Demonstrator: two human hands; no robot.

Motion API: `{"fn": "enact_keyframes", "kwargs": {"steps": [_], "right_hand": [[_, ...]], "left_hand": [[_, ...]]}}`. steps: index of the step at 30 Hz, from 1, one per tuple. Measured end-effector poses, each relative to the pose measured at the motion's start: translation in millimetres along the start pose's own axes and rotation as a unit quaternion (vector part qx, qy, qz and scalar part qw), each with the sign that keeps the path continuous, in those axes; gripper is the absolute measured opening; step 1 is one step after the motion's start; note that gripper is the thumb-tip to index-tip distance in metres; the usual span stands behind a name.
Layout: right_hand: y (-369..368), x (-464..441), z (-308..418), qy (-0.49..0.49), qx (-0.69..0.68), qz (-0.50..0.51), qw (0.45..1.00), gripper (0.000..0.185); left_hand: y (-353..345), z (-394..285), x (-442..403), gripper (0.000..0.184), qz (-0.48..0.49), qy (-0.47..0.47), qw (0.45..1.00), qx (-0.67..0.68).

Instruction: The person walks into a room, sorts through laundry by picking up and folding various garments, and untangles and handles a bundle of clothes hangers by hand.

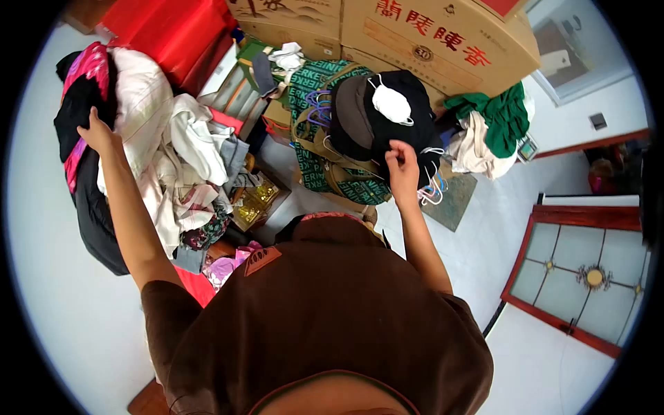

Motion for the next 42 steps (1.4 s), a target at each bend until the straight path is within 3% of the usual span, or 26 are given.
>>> {"fn": "enact_keyframes", "kwargs": {"steps": [1, 2, 5, 6, 11, 13, 15, 18, 21, 22, 25, 26, 29, 31, 36, 39, 42], "right_hand": [[0.4, -8.1, 16.0, 0.059, 0.103, 0.005, 0.993, 0.027], [4.2, -16.7, 15.1, 0.116, 0.192, 0.036, 0.974, 0.045], [-3.4, -32.8, 18.6, 0.173, 0.312, 0.009, 0.934, 0.062], [-4.1, -40.3, 12.5, 0.17, 0.315, 0.016, 0.934, 0.076], [-8.7, -87.7, -14.2, 0.198, 0.359, 0.019, 0.912, 0.081], [-10.3, -101.8, -29.0, 0.206, 0.362, 0.053, 0.908, 0.08], [-9.3, -109.7, -36.8, 0.19, 0.337, 0.061, 0.92, 0.071], [-5.9, -111.5, -30.3, 0.164, 0.263, 0.008, 0.951, 0.062], [7.2, -105.2, -10.4, 0.177, 0.19, -0.055, 0.964, 0.063], [12.0, -99.4, 0.9, 0.173, 0.191, -0.057, 0.964, 0.066], [21.1, -70.5, 31.1, 0.122, 0.028, 0.067, 0.99, 0.067], [20.5, -56.5, 33.7, 0.13, 0.029, 0.132, 0.982, 0.067], [13.3, -10.9, 26.8, 0.157, 0.021, 0.309, 0.938, 0.067], [8.0, 14.3, 21.1, 0.098, 0.04, 0.356, 0.928, 0.067], [-2.1, 42.4, -29.5, 0.048, 0.138, 0.334, 0.931, 0.069], [-5.2, 48.5, -43.0, 0.061, 0.187, 0.28, 0.94, 0.069], [-5.5, 50.4, -42.7, 0.109, 0.209, 0.235, 0.943, 0.069]], "left_hand": [[-0.2, 13.6, 12.8, 0.08, 0.031, -0.061, 0.997, -0.021], [-1.1, 28.9, 27.7, 0.078, 0.025, -0.092, 0.992, -0.079], [-1.6, 56.4, 107.1, 0.071, 0.077, -0.165, 0.966, -0.181], [1.1, 70.5, 131.5, 0.067, 0.123, -0.12, 0.968, -0.185], [6.9, 131.4, 264.7, 0.039, 0.314, 0.089, 0.93, -0.169], [8.0, 142.1, 314.7, 0.03, 0.382, 0.199, 0.898, -0.087], [10.5, 165.5, 349.9, 0.027, 0.441, 0.218, 0.866, -0.093], [3.5, 141.5, 391.2, 0.026, 0.529, 0.3, 0.79, -0.077], [-5.0, 138.9, 417.5, 0.028, 0.571, 0.279, 0.763, -0.116], [-8.8, 135.9, 423.0, 0.031, 0.581, 0.211, 0.775, -0.136], [-25.4, 121.9, 433.5, 0.044, 0.595, 0.002, 0.78, -0.191], [-32.1, 115.3, 435.5, 0.059, 0.595, -0.085, 0.766, -0.228], [-57.3, 98.1, 442.3, 0.072, 0.576, -0.247, 0.74, -0.245], [-74.9, 98.8, 445.8, 0.082, 0.577, -0.321, 0.709, -0.247], [-112.6, 97.2, 456.4, 0.089, 0.588, -0.471, 0.596, -0.279], [-130.6, 104.1, 461.7, 0.086, 0.602, -0.509, 0.567, -0.238], [-144.7, 105.5, 463.7, 0.07, 0.619, -0.487, 0.571, -0.232]]}}
Point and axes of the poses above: each hand's wrist, its own x-axis away from the middle knuckle, its own y-axis out of the back of the hand, z = x × y, the point moved 1 cm from there along -x, towards the middle knuckle, and after that the axes turned 12 degrees about y, right-handed, at the moved point
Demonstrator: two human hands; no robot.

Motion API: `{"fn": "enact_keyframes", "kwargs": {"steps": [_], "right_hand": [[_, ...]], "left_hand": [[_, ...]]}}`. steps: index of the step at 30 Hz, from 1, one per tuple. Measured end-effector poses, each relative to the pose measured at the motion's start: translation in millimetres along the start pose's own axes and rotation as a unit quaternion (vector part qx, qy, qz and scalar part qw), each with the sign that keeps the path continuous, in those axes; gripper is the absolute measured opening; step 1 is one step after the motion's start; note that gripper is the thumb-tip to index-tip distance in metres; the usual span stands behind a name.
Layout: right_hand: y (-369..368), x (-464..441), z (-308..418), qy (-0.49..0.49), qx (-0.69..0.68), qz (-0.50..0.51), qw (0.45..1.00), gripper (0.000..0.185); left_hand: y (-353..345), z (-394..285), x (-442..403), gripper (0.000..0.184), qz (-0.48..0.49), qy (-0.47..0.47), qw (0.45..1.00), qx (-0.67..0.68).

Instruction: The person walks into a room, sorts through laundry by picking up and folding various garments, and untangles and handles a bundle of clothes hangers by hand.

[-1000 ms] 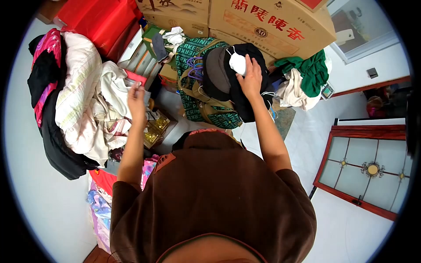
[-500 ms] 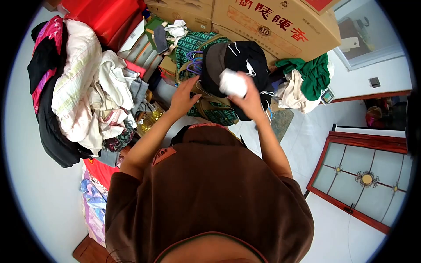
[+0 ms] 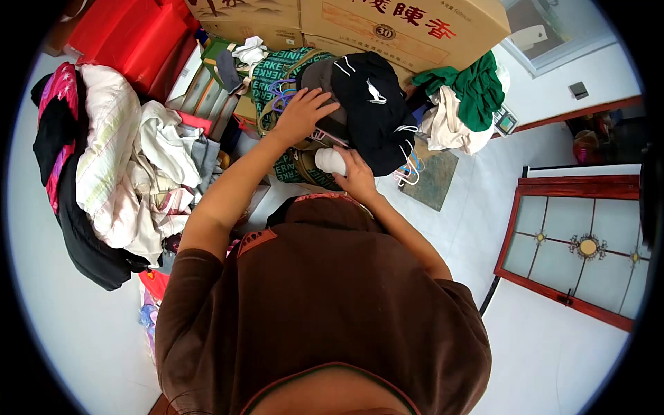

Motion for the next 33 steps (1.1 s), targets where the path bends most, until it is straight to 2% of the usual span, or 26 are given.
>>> {"fn": "enact_keyframes", "kwargs": {"steps": [5, 7, 10, 13, 15, 17, 19, 21, 24, 28, 31, 33], "right_hand": [[3.1, 2.1, 0.7, 0.047, 0.041, -0.027, 0.998, 0.069], [1.3, 2.4, -1.0, 0.029, 0.011, -0.029, 0.999, 0.068], [16.2, -4.3, 20.0, 0.066, -0.036, -0.075, 0.994, 0.067], [47.3, -17.5, 51.7, 0.152, 0.095, -0.164, 0.97, 0.065], [59.6, -27.8, 51.4, 0.134, 0.115, -0.252, 0.952, 0.065], [57.2, -30.5, 26.2, 0.022, 0.061, -0.312, 0.948, 0.067], [58.1, -29.7, 1.0, -0.076, 0.065, -0.326, 0.94, 0.065], [60.6, -30.5, -17.7, -0.069, 0.14, -0.313, 0.937, 0.065], [55.4, -33.7, -18.0, -0.033, 0.161, -0.244, 0.956, 0.064], [49.6, -33.5, 2.3, -0.031, 0.182, -0.155, 0.97, 0.098], [48.1, -28.7, -2.4, -0.058, 0.212, -0.106, 0.97, 0.098], [50.7, -25.9, -9.7, -0.058, 0.215, -0.111, 0.968, 0.087]], "left_hand": [[-0.9, 2.2, -13.7, 0.053, -0.017, 0.026, 0.999, 0.026], [3.9, 0.6, -13.6, 0.055, 0.007, 0.044, 0.998, 0.04], [7.9, 1.3, -10.3, 0.061, 0.042, 0.056, 0.997, 0.042], [5.9, 4.4, 0.2, 0.072, 0.061, 0.045, 0.997, 0.024], [5.0, 5.0, 7.1, 0.078, 0.067, 0.041, 0.997, 0.011], [6.6, 1.9, 14.3, 0.08, 0.074, 0.047, 0.996, 0.002], [5.7, -1.3, 21.4, 0.082, 0.088, 0.052, 0.995, 0.013], [2.4, -3.9, 28.2, 0.081, 0.08, 0.052, 0.995, 0.015], [-4.6, -4.8, 34.4, 0.077, 0.07, 0.068, 0.995, 0.018], [-8.0, -3.4, 37.4, 0.076, 0.081, 0.087, 0.992, 0.03], [-8.5, -3.2, 38.7, 0.075, 0.079, 0.086, 0.993, 0.023], [-8.5, -3.5, 38.5, 0.075, 0.074, 0.084, 0.993, 0.032]]}}
Point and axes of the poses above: each hand's wrist, its own x-axis away from the middle knuckle, its own y-axis out of the back of the hand, z = x × y, the point moved 1 cm from there along -x, towards the middle knuckle, and after that the axes turned 12 degrees about y, right-handed, at the moved point
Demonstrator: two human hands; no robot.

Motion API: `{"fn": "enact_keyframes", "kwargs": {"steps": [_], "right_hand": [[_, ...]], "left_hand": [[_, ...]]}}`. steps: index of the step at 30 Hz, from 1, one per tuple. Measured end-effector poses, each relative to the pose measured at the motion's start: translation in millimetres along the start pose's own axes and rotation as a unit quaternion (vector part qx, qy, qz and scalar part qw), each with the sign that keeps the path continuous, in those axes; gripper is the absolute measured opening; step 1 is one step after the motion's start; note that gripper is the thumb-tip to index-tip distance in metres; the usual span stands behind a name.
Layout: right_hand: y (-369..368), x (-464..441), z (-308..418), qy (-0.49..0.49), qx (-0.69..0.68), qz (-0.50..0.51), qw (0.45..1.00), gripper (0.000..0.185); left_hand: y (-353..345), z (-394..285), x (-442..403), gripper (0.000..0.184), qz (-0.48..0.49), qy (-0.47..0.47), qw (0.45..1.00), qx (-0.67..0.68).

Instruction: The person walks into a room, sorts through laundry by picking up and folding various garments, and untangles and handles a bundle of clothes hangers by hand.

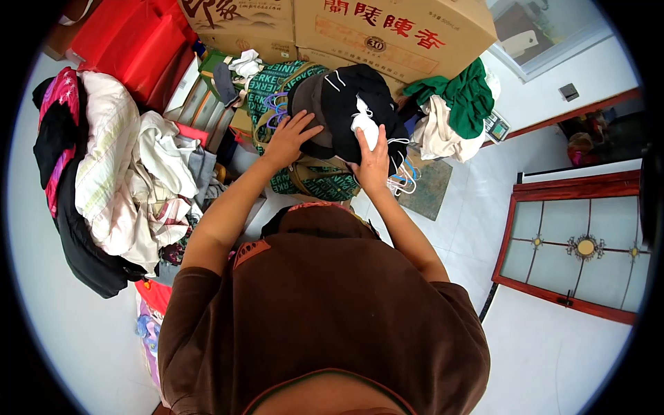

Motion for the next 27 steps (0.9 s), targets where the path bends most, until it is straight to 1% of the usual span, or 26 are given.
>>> {"fn": "enact_keyframes", "kwargs": {"steps": [2, 3, 4, 6, 7, 8, 10, 11, 12, 14, 15, 16, 18, 21, 22, 24, 25, 26, 27], "right_hand": [[-4.7, 1.7, -16.9, -0.002, -0.024, -0.002, 1.0, 0.082], [-1.7, -0.9, -20.9, 0.006, -0.058, -0.04, 0.997, 0.078], [0.4, -4.9, -25.4, -0.018, -0.082, -0.065, 0.994, 0.056], [5.5, -15.4, -36.6, -0.046, -0.162, -0.082, 0.982, 0.031], [-2.0, -19.7, -51.4, -0.041, -0.169, -0.143, 0.974, 0.016], [-9.2, -24.5, -70.8, -0.03, -0.189, -0.165, 0.968, 0.02], [-7.3, -35.0, -88.4, -0.148, -0.357, -0.126, 0.914, 0.026], [-12.9, -37.9, -99.7, -0.178, -0.486, -0.158, 0.841, 0.03], [6.1, -45.9, -84.8, -0.252, -0.565, -0.199, 0.76, 0.034], [32.6, -58.1, -82.5, -0.243, -0.676, -0.206, 0.665, 0.037], [42.2, -62.3, -83.7, -0.241, -0.704, -0.205, 0.636, 0.038], [58.3, -67.3, -74.2, -0.288, -0.695, -0.239, 0.613, 0.037], [63.6, -74.0, -88.2, -0.237, -0.754, -0.219, 0.572, 0.038], [77.5, -81.7, -92.5, -0.225, -0.826, -0.162, 0.491, 0.039], [81.3, -85.5, -88.8, -0.214, -0.836, -0.148, 0.483, 0.04], [83.3, -93.5, -80.8, -0.192, -0.856, -0.12, 0.465, 0.043], [76.0, -96.6, -80.9, -0.209, -0.849, -0.105, 0.474, 0.044], [65.1, -99.9, -80.5, -0.226, -0.841, -0.09, 0.483, 0.046], [55.7, -101.7, -75.6, -0.242, -0.833, -0.076, 0.491, 0.047]], "left_hand": [[0.6, -1.0, -0.2, 0.075, 0.0, -0.001, 1.0, 0.006], [0.9, -1.1, -0.2, 0.075, 0.002, 0.0, 1.0, 0.007], [1.4, -0.9, 0.2, 0.075, 0.004, 0.001, 1.0, 0.008], [-0.8, 0.7, 0.8, 0.076, 0.003, -0.001, 1.0, -0.001], [-0.4, 1.1, 0.1, 0.076, 0.001, -0.002, 1.0, -0.007], [0.2, 1.6, -0.4, 0.078, 0.003, -0.003, 1.0, -0.004], [2.3, -0.4, 1.3, 0.081, 0.009, -0.004, 1.0, 0.001], [3.5, -1.8, 2.0, 0.081, 0.015, -0.001, 1.0, -0.001], [6.3, -4.1, 2.1, 0.082, 0.021, 0.003, 1.0, -0.003], [8.6, -5.3, 2.6, 0.081, 0.029, 0.007, 1.0, 0.008], [8.9, -5.3, 3.6, 0.079, 0.03, 0.006, 0.999, 0.019], [9.3, -5.5, 4.7, 0.078, 0.031, 0.006, 0.999, 0.031], [9.9, -6.7, 3.9, 0.077, 0.062, 0.024, 0.996, 0.052], [9.7, -10.3, -3.4, 0.077, 0.121, 0.072, 0.983, 0.114], [9.3, -12.1, -7.5, 0.078, 0.143, 0.091, 0.976, 0.14], [13.1, -19.7, -15.4, 0.082, 0.119, 0.091, 0.969, 0.195], [16.5, -25.9, -18.8, 0.084, 0.107, 0.089, 0.965, 0.222], [19.4, -33.0, -21.3, 0.084, 0.118, 0.096, 0.925, 0.348], [27.8, -42.8, -23.8, 0.085, 0.127, 0.101, 0.869, 0.468]]}}
Point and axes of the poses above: each hand's wrist, its own x-axis away from the middle knuckle, its own y-axis out of the back of the hand, z = x × y, the point moved 1 cm from there along -x, towards the middle knuckle, and after that the axes turned 12 degrees about y, right-handed, at the moved point
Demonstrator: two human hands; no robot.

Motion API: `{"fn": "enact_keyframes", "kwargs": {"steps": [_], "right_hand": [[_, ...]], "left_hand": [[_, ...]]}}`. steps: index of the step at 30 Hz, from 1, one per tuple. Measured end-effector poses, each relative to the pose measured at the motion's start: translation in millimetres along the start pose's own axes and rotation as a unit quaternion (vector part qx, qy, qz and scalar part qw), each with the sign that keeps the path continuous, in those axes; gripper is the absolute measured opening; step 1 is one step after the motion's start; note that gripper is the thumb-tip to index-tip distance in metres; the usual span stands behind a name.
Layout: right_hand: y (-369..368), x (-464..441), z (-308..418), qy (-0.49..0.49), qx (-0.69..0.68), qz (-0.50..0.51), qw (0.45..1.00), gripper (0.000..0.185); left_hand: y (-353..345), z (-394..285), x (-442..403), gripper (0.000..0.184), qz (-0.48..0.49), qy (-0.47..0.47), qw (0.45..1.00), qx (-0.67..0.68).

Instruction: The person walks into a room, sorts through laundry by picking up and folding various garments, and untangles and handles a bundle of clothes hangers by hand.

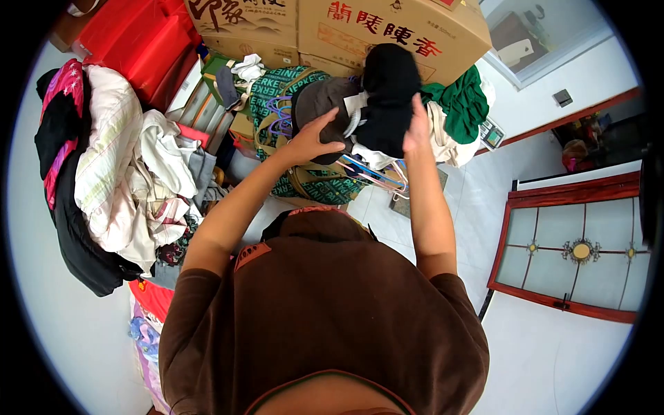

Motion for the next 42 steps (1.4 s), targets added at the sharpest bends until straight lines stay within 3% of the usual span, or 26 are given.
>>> {"fn": "enact_keyframes", "kwargs": {"steps": [2, 3, 5, 6, 9, 10, 14, 18, 19, 21, 23, 27, 28, 29, 31, 32, 33, 35, 38, 42], "right_hand": [[-44.8, 25.9, -21.0, 0.016, 0.124, -0.019, 0.992, 0.053], [-55.5, 33.2, -33.3, 0.024, 0.184, -0.017, 0.982, 0.054], [-87.1, 56.7, -50.6, 0.031, 0.179, 0.081, 0.98, 0.056], [-86.2, 55.1, -55.7, 0.052, 0.14, 0.084, 0.985, 0.054], [-74.4, 44.6, -46.5, 0.077, 0.041, 0.071, 0.994, 0.049], [-85.6, 51.4, -37.1, 0.104, 0.086, 0.099, 0.986, 0.054], [-55.9, 56.1, -27.8, 0.132, 0.189, 0.06, 0.971, 0.025], [-32.3, 85.0, -40.4, 0.133, 0.288, 0.072, 0.945, 0.024], [-23.9, 93.9, -45.3, 0.147, 0.365, 0.1, 0.914, 0.024], [-15.0, 111.7, -57.8, 0.09, 0.443, 0.197, 0.87, 0.022], [-10.2, 118.9, -73.6, 0.156, 0.5, 0.281, 0.804, 0.022], [0.8, 120.1, -94.5, 0.156, 0.567, 0.231, 0.775, 0.023], [6.1, 117.8, -98.2, 0.171, 0.597, 0.254, 0.742, 0.025], [12.0, 118.9, -102.8, 0.143, 0.599, 0.264, 0.743, 0.025], [14.3, 123.8, -111.6, 0.086, 0.6, 0.286, 0.743, 0.026], [22.1, 122.7, -119.3, 0.112, 0.601, 0.341, 0.714, 0.028], [20.6, 126.4, -121.8, 0.037, 0.589, 0.362, 0.721, 0.029], [16.9, 133.7, -130.7, 0.016, 0.594, 0.358, 0.72, 0.031], [40.7, 123.9, -153.4, 0.249, 0.71, 0.372, 0.544, 0.035], [40.2, 126.3, -161.5, 0.234, 0.755, 0.327, 0.518, 0.047]], "left_hand": [[-7.1, -30.9, 4.2, 0.089, 0.055, 0.004, 0.961, 0.27], [-7.3, -35.8, 3.6, 0.088, 0.048, 0.019, 0.953, 0.297], [-7.5, -40.9, 3.5, 0.087, 0.034, 0.051, 0.934, 0.351], [-7.4, -46.7, 8.2, 0.07, -0.006, 0.03, 0.941, 0.336], [7.2, -23.4, -0.6, 0.052, 0.013, 0.042, 0.909, 0.415], [15.7, -24.5, -0.4, 0.043, -0.025, 0.055, 0.899, 0.434], [54.1, -32.6, 1.5, 0.043, -0.07, 0.019, 0.869, 0.49], [105.6, -21.1, -6.2, 0.039, -0.162, -0.06, 0.811, 0.559], [116.1, -20.6, -6.7, 0.038, -0.184, -0.081, 0.798, 0.569], [134.4, -22.1, -3.9, 0.033, -0.22, -0.1, 0.79, 0.564], [148.7, -24.8, 1.0, 0.031, -0.245, -0.131, 0.781, 0.56], [176.3, -27.9, 14.3, 0.031, -0.285, -0.164, 0.774, 0.541], [178.4, -26.5, 16.7, 0.032, -0.301, -0.162, 0.772, 0.536], [180.8, -25.4, 18.7, 0.032, -0.317, -0.161, 0.77, 0.529], [185.0, -10.5, 20.7, 0.032, -0.345, -0.133, 0.803, 0.468], [183.5, -0.4, 20.0, 0.032, -0.359, -0.119, 0.817, 0.436], [178.8, 9.1, 18.4, 0.033, -0.347, -0.088, 0.827, 0.433], [169.3, 24.4, 19.2, 0.033, -0.323, -0.028, 0.844, 0.426], [147.7, 37.3, 21.7, 0.031, -0.317, 0.032, 0.876, 0.363], [117.3, 54.1, 16.7, 0.031, -0.306, 0.075, 0.929, 0.195]]}}
Point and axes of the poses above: each hand's wrist, its own x-axis away from the middle knuckle, its own y-axis out of the back of the hand, z = x × y, the point moved 1 cm from there along -x, towards the middle knuckle, and after that the axes turned 12 degrees about y, right-handed, at the moved point
